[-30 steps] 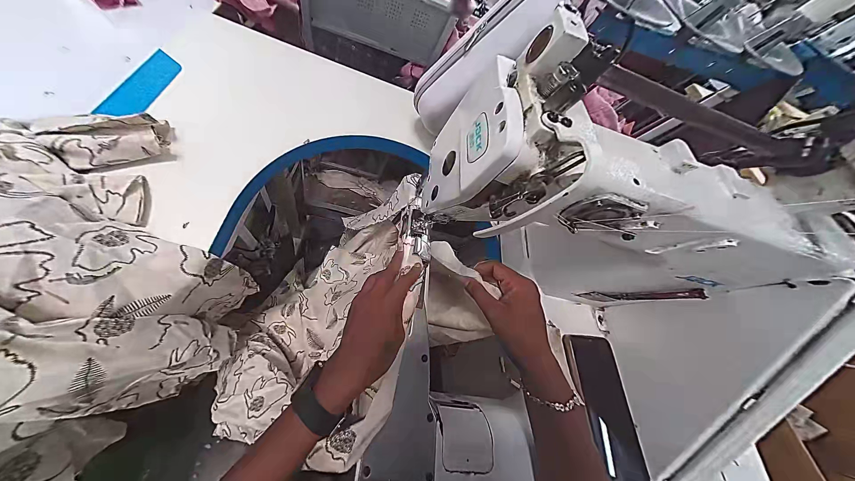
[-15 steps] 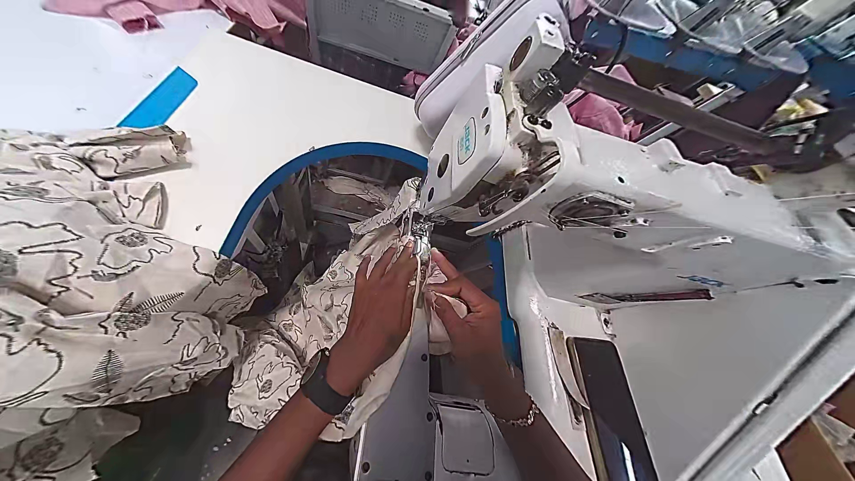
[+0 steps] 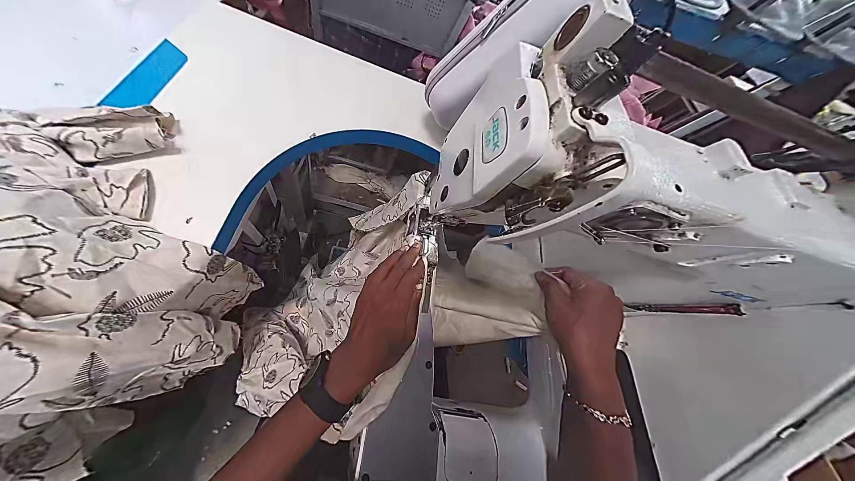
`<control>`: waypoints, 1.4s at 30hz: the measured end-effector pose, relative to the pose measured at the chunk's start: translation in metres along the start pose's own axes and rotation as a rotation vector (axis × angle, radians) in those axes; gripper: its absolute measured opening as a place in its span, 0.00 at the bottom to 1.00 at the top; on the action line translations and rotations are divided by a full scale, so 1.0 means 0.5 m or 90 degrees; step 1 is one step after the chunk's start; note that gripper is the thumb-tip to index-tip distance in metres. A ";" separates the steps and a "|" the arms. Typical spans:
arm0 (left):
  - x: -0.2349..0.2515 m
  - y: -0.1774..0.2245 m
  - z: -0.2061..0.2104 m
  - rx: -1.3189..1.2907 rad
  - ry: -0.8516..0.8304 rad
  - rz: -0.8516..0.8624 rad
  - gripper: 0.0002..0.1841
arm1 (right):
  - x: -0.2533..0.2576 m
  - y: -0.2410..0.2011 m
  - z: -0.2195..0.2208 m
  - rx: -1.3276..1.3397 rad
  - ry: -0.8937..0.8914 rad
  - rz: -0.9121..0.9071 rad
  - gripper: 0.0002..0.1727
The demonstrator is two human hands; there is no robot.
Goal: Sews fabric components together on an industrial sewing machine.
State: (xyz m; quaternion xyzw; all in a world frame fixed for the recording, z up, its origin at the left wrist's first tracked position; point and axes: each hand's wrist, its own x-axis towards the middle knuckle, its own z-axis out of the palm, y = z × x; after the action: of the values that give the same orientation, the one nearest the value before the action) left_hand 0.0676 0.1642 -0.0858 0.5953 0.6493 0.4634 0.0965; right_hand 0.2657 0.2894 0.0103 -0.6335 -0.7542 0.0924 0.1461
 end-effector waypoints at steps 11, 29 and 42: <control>0.002 -0.002 -0.004 -0.006 -0.005 0.016 0.20 | -0.102 -0.084 0.127 0.234 -0.042 -0.476 0.08; 0.011 -0.001 -0.004 -0.044 0.003 0.024 0.15 | -0.098 -0.118 0.164 0.440 -0.111 -0.365 0.09; 0.026 0.009 0.011 -0.058 0.033 -0.022 0.16 | -0.100 -0.117 0.158 0.557 -0.182 -0.266 0.05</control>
State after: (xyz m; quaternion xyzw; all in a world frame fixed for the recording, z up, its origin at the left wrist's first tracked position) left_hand 0.0711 0.1774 -0.0802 0.5665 0.6403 0.5060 0.1143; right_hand 0.1927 0.2333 -0.0500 -0.3295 -0.7681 0.4542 0.3085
